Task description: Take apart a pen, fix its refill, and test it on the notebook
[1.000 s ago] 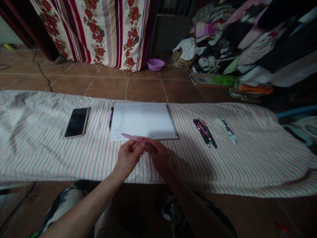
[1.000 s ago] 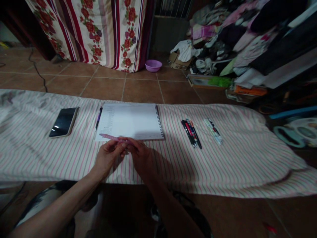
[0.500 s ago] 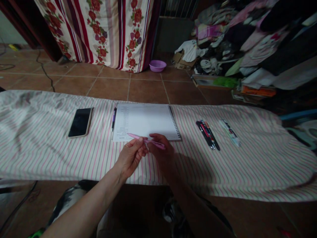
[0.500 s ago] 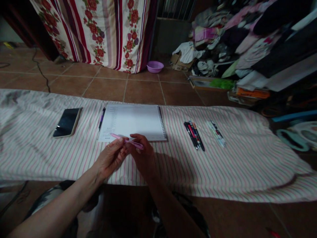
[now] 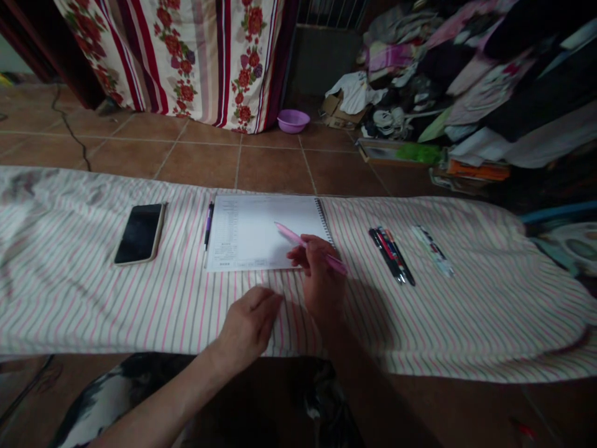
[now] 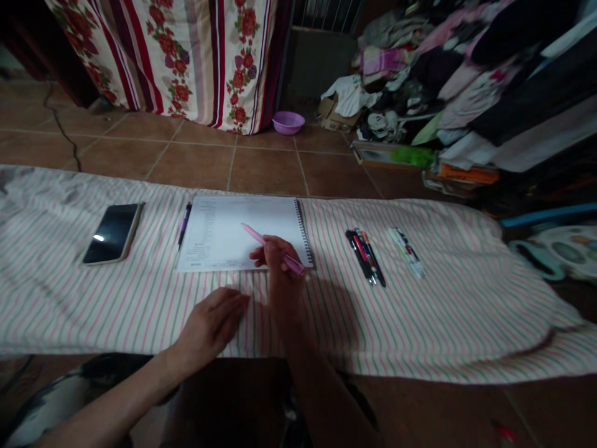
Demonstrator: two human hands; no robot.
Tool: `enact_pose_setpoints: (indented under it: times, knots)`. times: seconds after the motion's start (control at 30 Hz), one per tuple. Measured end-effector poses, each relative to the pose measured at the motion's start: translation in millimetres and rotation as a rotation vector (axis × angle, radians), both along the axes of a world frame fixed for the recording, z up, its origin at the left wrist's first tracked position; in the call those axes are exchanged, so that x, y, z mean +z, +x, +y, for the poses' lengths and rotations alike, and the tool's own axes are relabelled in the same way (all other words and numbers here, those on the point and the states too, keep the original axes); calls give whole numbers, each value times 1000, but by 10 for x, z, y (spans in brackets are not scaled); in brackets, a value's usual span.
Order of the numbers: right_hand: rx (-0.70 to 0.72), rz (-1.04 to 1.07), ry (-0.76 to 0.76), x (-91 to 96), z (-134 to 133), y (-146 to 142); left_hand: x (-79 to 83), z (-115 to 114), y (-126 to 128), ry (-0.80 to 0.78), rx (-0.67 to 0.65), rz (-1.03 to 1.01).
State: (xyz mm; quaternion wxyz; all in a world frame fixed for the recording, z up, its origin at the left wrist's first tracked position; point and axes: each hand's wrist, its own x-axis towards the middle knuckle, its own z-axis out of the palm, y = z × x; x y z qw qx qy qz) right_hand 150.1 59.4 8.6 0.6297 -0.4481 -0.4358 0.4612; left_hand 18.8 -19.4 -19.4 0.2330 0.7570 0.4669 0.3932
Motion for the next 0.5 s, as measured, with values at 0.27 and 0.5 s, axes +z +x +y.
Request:
enact_pose_setpoints:
  times: [0.27,0.5]
  knots:
    - [-122,1,-51,9,74,53,-42,13,-143,222,74,191]
    - [-68,-72,-110,33,90,121,-65,146,-72,251,104,315]
